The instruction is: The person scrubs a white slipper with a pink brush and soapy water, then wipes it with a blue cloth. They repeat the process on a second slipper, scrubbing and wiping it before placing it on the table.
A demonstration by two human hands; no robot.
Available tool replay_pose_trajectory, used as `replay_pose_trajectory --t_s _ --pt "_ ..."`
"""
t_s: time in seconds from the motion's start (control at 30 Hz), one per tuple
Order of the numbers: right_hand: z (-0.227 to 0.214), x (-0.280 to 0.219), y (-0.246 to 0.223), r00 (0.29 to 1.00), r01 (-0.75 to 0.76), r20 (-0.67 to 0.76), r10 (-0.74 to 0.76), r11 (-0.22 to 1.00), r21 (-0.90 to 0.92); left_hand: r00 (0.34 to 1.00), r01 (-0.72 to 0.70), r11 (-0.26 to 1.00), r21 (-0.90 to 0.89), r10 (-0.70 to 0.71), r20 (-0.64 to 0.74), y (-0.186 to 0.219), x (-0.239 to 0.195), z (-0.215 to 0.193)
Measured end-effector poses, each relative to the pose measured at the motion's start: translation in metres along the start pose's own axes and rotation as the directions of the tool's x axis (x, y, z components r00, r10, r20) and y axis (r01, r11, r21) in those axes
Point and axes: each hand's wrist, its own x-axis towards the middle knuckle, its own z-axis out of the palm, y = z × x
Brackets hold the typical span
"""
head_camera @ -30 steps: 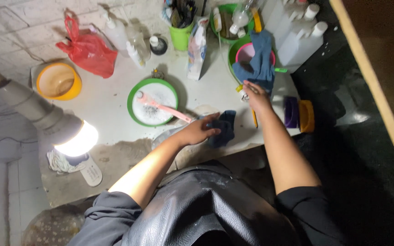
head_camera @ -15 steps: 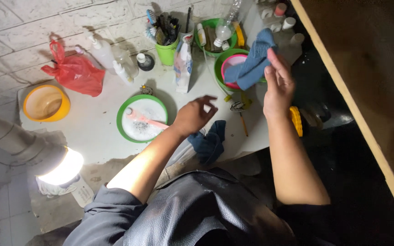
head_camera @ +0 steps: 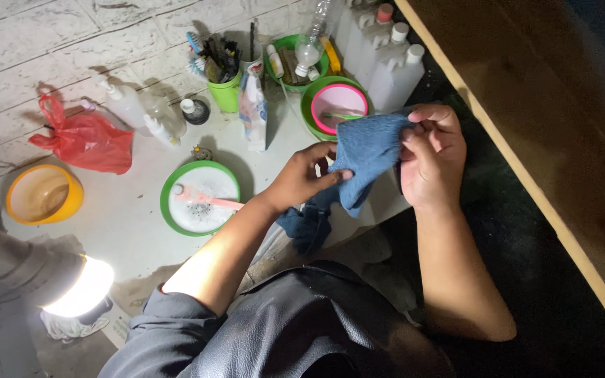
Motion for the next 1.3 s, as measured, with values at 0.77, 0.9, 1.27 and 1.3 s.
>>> replay_pose_trajectory --t_s 0.77,0.9,1.27,1.3 --pt "0.041 -0.051 -0.077 0.983 0.165 0.183 -0.007 0.472 -0.866 0.844 -0.472 0.787 0.398 0.533 -0.054 0.1 0.01 0.013" --pt "0.046 -0.049 -0.092 0.949 0.307 0.299 -0.097 0.489 -0.817 0.702 -0.641 0.708 0.295 0.697 -0.146 0.091 0.015 0.016" --pt "0.039 -0.049 -0.133 0.984 0.139 0.049 -0.17 0.57 -0.81 0.993 -0.017 0.97 0.244 0.044 -0.107 0.107 0.032 0.007" --pt "0.041 -0.05 -0.139 0.993 0.073 -0.014 -0.12 0.686 -0.724 0.985 0.078 0.984 0.157 -0.053 -0.162 0.117 0.036 0.005"
